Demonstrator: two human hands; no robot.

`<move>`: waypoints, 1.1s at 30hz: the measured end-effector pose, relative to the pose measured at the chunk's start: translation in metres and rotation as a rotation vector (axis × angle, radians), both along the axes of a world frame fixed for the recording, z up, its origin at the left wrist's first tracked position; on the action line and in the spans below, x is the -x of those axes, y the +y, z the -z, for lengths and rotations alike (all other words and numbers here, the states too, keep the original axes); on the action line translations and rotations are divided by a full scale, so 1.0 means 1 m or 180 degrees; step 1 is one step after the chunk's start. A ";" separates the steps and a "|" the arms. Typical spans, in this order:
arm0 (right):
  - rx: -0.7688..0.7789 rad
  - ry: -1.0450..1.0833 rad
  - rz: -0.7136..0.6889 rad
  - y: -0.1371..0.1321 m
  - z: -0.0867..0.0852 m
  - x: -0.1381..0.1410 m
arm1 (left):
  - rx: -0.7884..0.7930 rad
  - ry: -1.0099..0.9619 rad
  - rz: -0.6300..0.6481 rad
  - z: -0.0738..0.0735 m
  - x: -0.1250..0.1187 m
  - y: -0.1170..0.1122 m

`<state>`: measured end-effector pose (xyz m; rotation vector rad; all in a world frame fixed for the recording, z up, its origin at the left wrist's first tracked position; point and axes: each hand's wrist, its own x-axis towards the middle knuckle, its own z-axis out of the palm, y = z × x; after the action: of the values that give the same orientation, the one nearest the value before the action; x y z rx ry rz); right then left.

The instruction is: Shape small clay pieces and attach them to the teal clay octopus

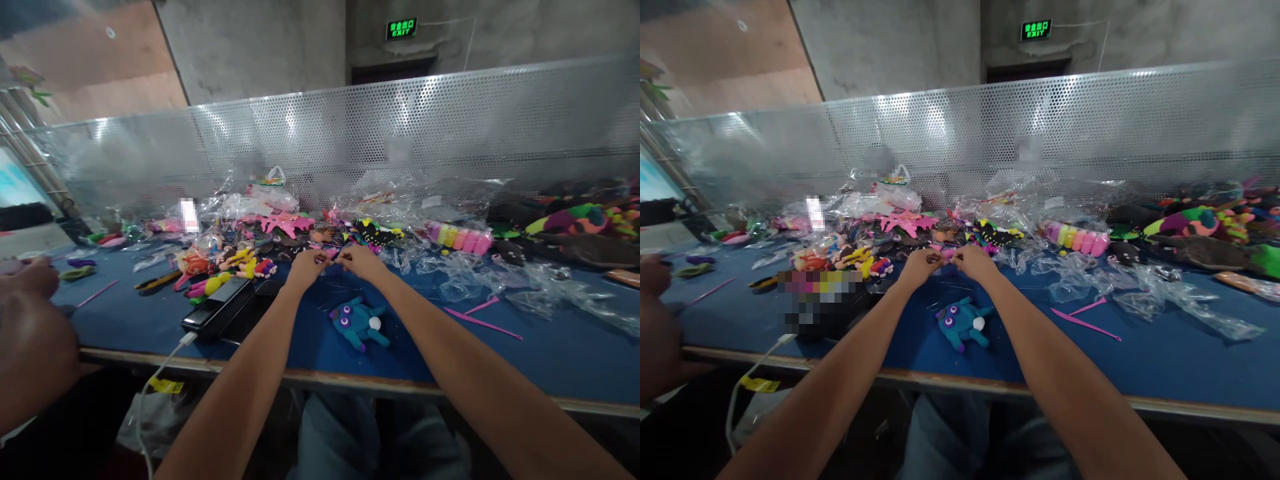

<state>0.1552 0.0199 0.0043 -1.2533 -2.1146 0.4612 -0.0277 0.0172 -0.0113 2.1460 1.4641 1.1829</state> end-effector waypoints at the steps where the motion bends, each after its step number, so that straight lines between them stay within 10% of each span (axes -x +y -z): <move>1: 0.0020 0.0158 0.0050 0.001 -0.002 -0.002 | 0.0007 -0.0072 0.0010 0.000 -0.002 0.001; 9: 0.0659 0.1866 0.0019 -0.007 -0.033 -0.027 | -0.0017 -0.0263 0.0247 -0.008 -0.015 -0.008; 20: 0.0240 0.1009 0.0400 -0.003 -0.003 -0.071 | 0.0112 0.0408 0.1278 -0.006 -0.066 -0.008; 33: 0.0355 0.1162 0.0353 0.007 0.004 -0.080 | 0.0053 0.0966 0.0839 -0.020 -0.066 -0.023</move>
<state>0.2356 0.0272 0.0006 -1.2337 -1.7250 0.7085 0.0388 -0.0063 0.0085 2.4968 1.2391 0.7782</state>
